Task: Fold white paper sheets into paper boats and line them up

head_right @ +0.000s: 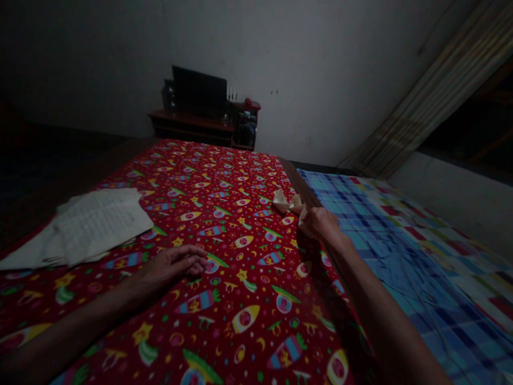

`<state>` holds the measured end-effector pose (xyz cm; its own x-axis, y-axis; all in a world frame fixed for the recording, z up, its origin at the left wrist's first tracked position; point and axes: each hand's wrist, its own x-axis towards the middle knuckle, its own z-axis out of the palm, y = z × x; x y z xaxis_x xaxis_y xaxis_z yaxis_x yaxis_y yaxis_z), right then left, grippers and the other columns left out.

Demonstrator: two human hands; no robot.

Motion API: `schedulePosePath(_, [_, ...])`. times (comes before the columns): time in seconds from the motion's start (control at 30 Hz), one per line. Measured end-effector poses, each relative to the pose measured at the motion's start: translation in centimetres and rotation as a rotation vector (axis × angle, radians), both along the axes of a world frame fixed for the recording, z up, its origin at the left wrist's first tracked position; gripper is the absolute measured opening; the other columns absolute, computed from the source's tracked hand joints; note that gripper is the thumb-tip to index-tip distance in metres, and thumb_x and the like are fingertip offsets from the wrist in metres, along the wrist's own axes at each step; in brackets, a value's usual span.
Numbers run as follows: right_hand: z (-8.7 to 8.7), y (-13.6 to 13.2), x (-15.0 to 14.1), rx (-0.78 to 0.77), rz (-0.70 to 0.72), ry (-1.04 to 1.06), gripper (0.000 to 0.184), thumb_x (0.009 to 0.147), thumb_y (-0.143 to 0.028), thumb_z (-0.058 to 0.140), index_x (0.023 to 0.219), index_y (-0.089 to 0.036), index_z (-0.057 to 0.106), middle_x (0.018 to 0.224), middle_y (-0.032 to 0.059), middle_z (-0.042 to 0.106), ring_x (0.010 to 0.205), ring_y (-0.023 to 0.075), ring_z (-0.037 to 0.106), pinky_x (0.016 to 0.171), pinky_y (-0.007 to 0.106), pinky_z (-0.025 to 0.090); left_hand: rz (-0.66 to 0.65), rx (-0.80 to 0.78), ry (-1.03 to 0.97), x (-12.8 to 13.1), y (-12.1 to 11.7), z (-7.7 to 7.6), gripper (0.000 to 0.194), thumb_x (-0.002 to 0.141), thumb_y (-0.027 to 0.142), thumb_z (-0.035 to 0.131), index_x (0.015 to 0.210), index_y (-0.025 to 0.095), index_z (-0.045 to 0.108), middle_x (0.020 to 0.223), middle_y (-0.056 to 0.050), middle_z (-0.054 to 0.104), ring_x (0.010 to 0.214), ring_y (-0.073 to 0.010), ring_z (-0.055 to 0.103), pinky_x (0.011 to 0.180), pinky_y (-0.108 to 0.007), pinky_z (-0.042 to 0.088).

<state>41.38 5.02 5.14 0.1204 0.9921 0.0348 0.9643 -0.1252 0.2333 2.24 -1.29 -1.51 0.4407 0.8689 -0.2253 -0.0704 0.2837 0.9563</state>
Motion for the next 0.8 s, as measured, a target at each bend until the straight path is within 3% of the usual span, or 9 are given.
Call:
schedulePosePath(0.17, [2.2, -1.3, -2.0, 0.097, 0.005, -0.083, 0.031, 0.087, -0.03, 0.043, 0.086, -0.013, 0.069, 0.086, 0.0166, 0.069, 0.075, 0.0239, 0.063, 0.053, 0.028, 0.027, -0.031, 0.022, 0.009, -0.1, 0.3, -0.5, 0.038, 0.069, 0.043, 0.071, 0.091, 0.013, 0.061, 0.087, -0.009, 0.07, 0.071, -0.014, 0.064, 0.07, -0.026, 0.051])
schedulePosePath(0.27, [2.4, -2.4, -4.9, 0.197, 0.125, -0.087, 0.032, 0.089, -0.031, 0.039, 0.084, -0.016, 0.068, 0.078, 0.0131, 0.068, 0.066, 0.0208, 0.061, 0.051, 0.028, 0.021, -0.055, 0.066, 0.025, 0.1, 0.2, -0.7, 0.035, 0.073, 0.041, 0.067, 0.092, 0.013, 0.061, 0.088, -0.009, 0.07, 0.073, -0.0147, 0.065, 0.072, -0.027, 0.052])
schedulePosePath(0.4, [-0.2, -3.9, -10.1, 0.186, 0.397, 0.071, 0.031, 0.089, -0.026, 0.037, 0.074, -0.017, 0.063, 0.063, 0.0077, 0.063, 0.055, 0.0154, 0.054, 0.051, 0.028, 0.019, -0.076, 0.269, 0.185, -0.5, 0.3, 0.2, 0.028, 0.083, 0.036, 0.05, 0.094, 0.013, 0.062, 0.085, -0.008, 0.07, 0.073, -0.0167, 0.066, 0.068, -0.029, 0.053])
schedulePosePath(0.47, [-2.4, -4.5, -12.3, 0.159, 0.514, 0.152, 0.029, 0.088, -0.026, 0.039, 0.068, -0.018, 0.059, 0.054, 0.004, 0.057, 0.047, 0.0126, 0.046, 0.051, 0.028, 0.017, -0.022, 0.533, 0.454, -2.2, 0.8, 1.2, 0.027, 0.086, 0.029, 0.043, 0.097, 0.016, 0.064, 0.086, -0.007, 0.069, 0.076, -0.0175, 0.066, 0.072, -0.03, 0.052])
schedulePosePath(0.53, [-4.6, -4.8, -13.8, 0.162, 0.617, 0.23, 0.026, 0.087, -0.026, 0.041, 0.066, -0.019, 0.055, 0.055, 0.003, 0.056, 0.046, 0.0118, 0.043, 0.051, 0.028, 0.017, 0.053, 0.895, 0.778, -5.2, 1.4, 2.1, 0.026, 0.084, 0.025, 0.045, 0.101, 0.02, 0.064, 0.101, -0.007, 0.068, 0.091, -0.0206, 0.062, 0.085, -0.035, 0.048])
schedulePosePath(0.6, [-6.3, -4.9, -14.6, 0.237, 0.648, 0.293, 0.023, 0.087, -0.024, 0.04, 0.068, -0.019, 0.052, 0.06, 0.0034, 0.057, 0.05, 0.0128, 0.045, 0.052, 0.028, 0.019, 0.128, 1.093, 1.029, -8.7, 2.0, 2.3, 0.026, 0.086, 0.026, 0.045, 0.103, 0.02, 0.064, 0.104, -0.008, 0.066, 0.1, -0.0239, 0.058, 0.092, -0.04, 0.043])
schedulePosePath(0.7, [-7.3, -4.8, -14.9, 0.285, 0.678, 0.394, 0.019, 0.088, -0.021, 0.038, 0.072, -0.018, 0.049, 0.064, 0.0031, 0.056, 0.057, 0.0139, 0.048, 0.054, 0.026, 0.023, 0.285, 1.152, 1.163, -13.0, 2.8, 1.2, 0.036, 0.087, 0.041, 0.047, 0.111, 0.017, 0.059, 0.111, -0.011, 0.062, 0.105, -0.0244, 0.055, 0.092, -0.038, 0.044])
schedulePosePath(0.8, [-7.2, -4.8, -14.8, 0.274, 0.672, 0.459, 0.018, 0.089, -0.02, 0.037, 0.074, -0.019, 0.046, 0.065, 0.0022, 0.056, 0.058, 0.0138, 0.049, 0.056, 0.026, 0.024, 0.348, 1.102, 1.246, -14.0, 3.3, 0.0, 0.044, 0.086, 0.049, 0.046, 0.111, 0.015, 0.059, 0.11, -0.012, 0.06, 0.104, -0.0255, 0.055, 0.093, -0.039, 0.044])
